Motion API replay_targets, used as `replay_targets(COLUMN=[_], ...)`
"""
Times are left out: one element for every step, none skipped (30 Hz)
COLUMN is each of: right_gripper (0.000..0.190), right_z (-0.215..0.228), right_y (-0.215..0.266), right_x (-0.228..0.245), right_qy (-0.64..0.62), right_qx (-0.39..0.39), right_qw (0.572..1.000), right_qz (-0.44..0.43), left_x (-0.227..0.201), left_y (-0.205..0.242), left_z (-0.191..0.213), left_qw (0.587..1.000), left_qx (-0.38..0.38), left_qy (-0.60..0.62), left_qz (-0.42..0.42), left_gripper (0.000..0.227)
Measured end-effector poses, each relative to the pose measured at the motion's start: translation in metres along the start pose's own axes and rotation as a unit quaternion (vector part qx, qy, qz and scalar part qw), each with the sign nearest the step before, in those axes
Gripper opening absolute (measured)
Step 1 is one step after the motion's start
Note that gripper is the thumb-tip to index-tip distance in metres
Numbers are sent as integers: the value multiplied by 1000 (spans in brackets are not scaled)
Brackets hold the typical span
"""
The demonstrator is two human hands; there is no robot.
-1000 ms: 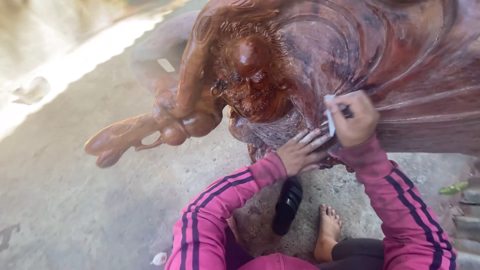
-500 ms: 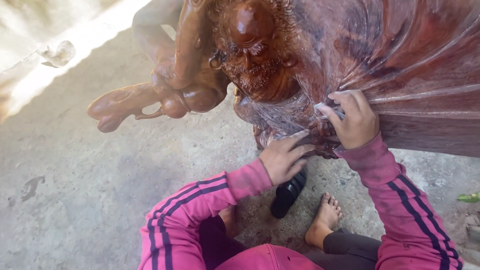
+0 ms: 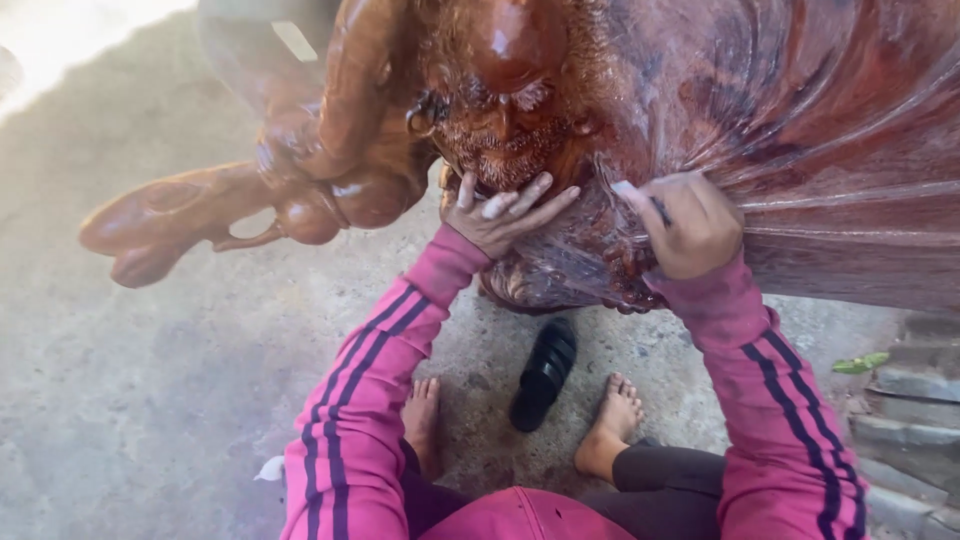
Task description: Polishing a large, intricately carved wooden statue using a small piece of cloth or sandpaper.
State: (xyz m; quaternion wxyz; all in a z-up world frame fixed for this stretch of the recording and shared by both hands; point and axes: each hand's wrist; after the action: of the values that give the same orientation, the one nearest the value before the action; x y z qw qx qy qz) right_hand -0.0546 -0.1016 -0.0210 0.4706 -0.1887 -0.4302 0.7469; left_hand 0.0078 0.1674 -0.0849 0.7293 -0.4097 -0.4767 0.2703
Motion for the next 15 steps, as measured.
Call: replay_targets(right_gripper=[21,21,21,26,32,32,32,32,32,35,38,38,36,34,34], right_z=[2,0,3,5,7,13,19,24,21,18,15,10,4,-3,-2], right_y=[-5,-9,0,10,20,23,27,26,25,22,21,17,13,8,11], right_x=[1,6,2,-1,-3,2,8,13,10,6,2,1,0,-2,-7], right_qy=[-5,-12,-13,21,55,55,68,80,80,78,76,78,63,50,53], right_qx=[-8,-18,-14,2,18,20,47,70,67,58,49,51,33,14,14], right_qw=[1000,1000,1000,1000,998,998,997,994,994,995,996,996,997,999,998], right_qz=[-8,-19,-23,-7,10,6,11,19,16,17,18,14,12,12,9], left_x=[2,8,8,10,12,8,4,4,2,0,-3,-3,-4,-4,-5], left_y=[4,9,9,10,11,15,19,20,21,22,23,20,17,13,13], left_z=[0,2,2,2,2,0,0,-3,-3,-3,-3,-2,-1,-3,-4], left_qw=[1000,999,999,999,998,998,998,997,997,997,997,996,997,997,997], left_qx=[8,18,22,27,32,34,43,48,47,55,63,64,63,59,58], left_qy=[13,28,31,28,26,30,45,56,56,53,49,54,45,36,40], left_qz=[-7,-19,-18,-28,-38,-40,-29,-21,-25,-21,-16,-18,-19,-20,-22], left_gripper=[49,50,50,50,51,51,52,53,53,52,52,52,51,51,51])
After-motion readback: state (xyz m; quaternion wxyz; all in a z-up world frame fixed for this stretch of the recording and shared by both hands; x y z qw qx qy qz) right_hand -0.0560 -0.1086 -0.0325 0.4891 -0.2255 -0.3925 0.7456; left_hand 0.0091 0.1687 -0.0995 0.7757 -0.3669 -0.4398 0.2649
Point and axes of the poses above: each hand's wrist, its own y-axis away from the middle knuckle, its own z-axis out of the back of the hand, x = y × z, and after that the axes turned 8 degrees about -z, right-handed
